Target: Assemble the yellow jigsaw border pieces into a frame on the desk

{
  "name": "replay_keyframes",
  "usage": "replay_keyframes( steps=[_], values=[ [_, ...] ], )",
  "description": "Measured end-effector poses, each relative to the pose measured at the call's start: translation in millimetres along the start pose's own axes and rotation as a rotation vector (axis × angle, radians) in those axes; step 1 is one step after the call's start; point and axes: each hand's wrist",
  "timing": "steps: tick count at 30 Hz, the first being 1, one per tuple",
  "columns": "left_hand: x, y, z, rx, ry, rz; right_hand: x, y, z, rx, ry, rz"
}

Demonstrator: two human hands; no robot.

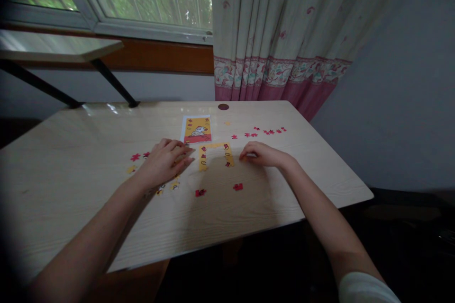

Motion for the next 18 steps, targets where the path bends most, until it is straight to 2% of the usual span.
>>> replay_keyframes(
  steps=[8, 18],
  values=[
    [6.9, 0.7, -3.0, 0.071, -0.011, -0.002, -0.7, 1.1, 3.6, -0.22, 0.183, 0.128],
    [2.7, 0.2, -5.7, 0.038, 0.022, -0.044, 4.8, 3.6, 0.9, -0.157, 0.118, 0.067]
  ],
)
Point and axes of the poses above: each hand's wrist, its own y-axis away from the middle knuckle, its own x-axis out of the back of the hand, z = x × y, and after that the axes turned 3 degrees about z, right-handed
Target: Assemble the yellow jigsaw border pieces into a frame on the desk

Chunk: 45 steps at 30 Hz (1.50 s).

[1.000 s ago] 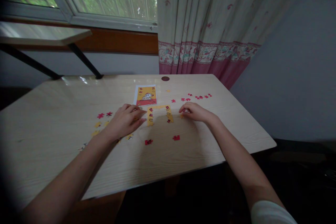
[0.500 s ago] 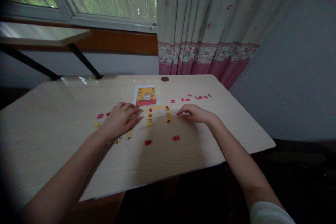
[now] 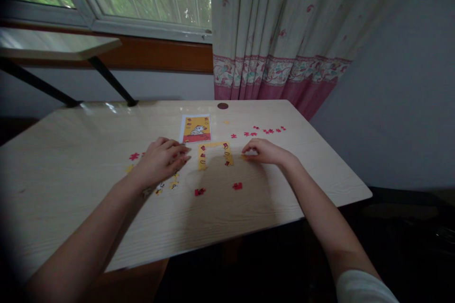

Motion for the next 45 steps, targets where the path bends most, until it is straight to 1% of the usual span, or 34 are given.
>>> replay_keyframes(
  steps=[3, 9, 17, 26, 36, 41, 45],
  values=[
    [-2.6, 0.0, -0.9, -0.025, 0.001, 0.001, 3.8, 2.4, 2.2, -0.025, 0.006, -0.004],
    [-3.8, -0.2, -0.7, -0.034, 0.01, 0.009, 5.6, 3.9, 6.4, -0.056, 0.022, 0.015],
    [-3.8, -0.9, 0.1, -0.038, -0.005, -0.004, -1.3, -0.9, 3.0, 0.031, 0.034, 0.004],
    [-5.3, -0.8, 0.6, -0.039, 0.012, -0.019, -5.4, -3.3, -2.4, -0.074, 0.033, -0.01],
    [-2.4, -0.6, 2.7, -0.046, 0.003, -0.02, -2.9, -1.7, -1.3, -0.055, 0.037, -0.019],
    [-3.0, -0.4, 2.9, -0.035, 0.029, -0.006, -4.0, -1.3, -3.6, -0.069, 0.034, -0.004],
    [-2.3, -0.6, 3.5, -0.039, 0.017, -0.013, -6.6, -2.3, -7.3, -0.079, 0.002, -0.022]
  ],
)
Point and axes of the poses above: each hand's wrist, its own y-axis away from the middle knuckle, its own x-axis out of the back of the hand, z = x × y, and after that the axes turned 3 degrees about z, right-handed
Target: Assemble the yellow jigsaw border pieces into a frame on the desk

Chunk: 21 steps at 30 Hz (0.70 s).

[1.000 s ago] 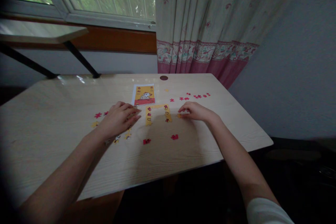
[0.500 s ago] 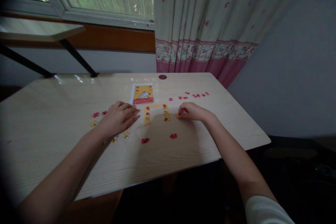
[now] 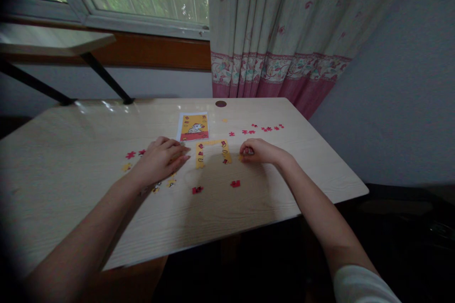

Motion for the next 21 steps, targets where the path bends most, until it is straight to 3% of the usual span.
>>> replay_keyframes(
  steps=[9, 14, 21],
  values=[
    [-1.1, 0.2, -1.2, -0.022, -0.017, 0.009, -0.1, -0.9, 1.0, 0.037, 0.076, 0.002],
    [-1.0, 0.0, -0.9, -0.013, -0.017, 0.0, 1.3, 1.2, 1.3, 0.04, -0.019, -0.024],
    [-1.2, 0.3, 0.0, -0.014, 0.019, 0.015, 0.6, 2.0, -4.7, -0.09, -0.076, -0.093]
  ],
)
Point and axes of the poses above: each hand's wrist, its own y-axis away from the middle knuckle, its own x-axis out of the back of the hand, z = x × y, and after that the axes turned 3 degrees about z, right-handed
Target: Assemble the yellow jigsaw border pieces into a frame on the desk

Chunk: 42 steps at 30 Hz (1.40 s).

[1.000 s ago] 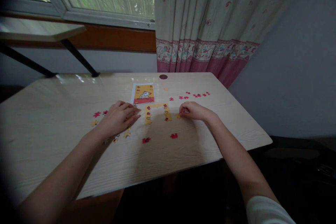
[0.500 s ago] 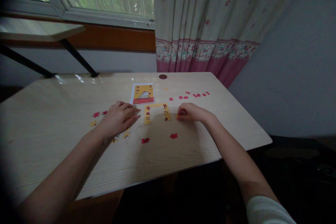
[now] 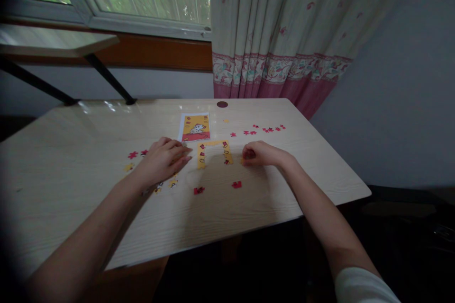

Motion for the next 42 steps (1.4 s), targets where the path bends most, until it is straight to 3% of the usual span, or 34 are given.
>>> replay_keyframes(
  steps=[8, 14, 19, 22, 30, 42],
  values=[
    [1.8, -0.3, 3.2, -0.008, -0.006, -0.01, 0.2, 1.4, -2.5, 0.058, -0.11, 0.049],
    [1.5, -1.1, 5.7, -0.006, 0.071, 0.011, -11.0, -8.6, -1.5, 0.107, -0.399, 0.205],
    [-2.5, -5.3, 22.6, -0.044, 0.347, 0.117, -33.1, -22.2, -16.8, 0.092, -0.693, 0.341],
    [-9.1, -8.5, 37.6, -0.046, 0.485, 0.232, -47.5, -25.9, -29.7, 0.096, -0.805, 0.347],
    [-17.6, -13.4, 54.4, -0.016, 0.504, 0.389, -60.4, -24.2, -46.3, 0.151, -0.841, 0.41],
    [-14.7, -11.3, 50.0, -0.177, 0.316, 0.518, -64.6, -25.3, -55.8, 0.209, -0.803, 0.471]
  ],
)
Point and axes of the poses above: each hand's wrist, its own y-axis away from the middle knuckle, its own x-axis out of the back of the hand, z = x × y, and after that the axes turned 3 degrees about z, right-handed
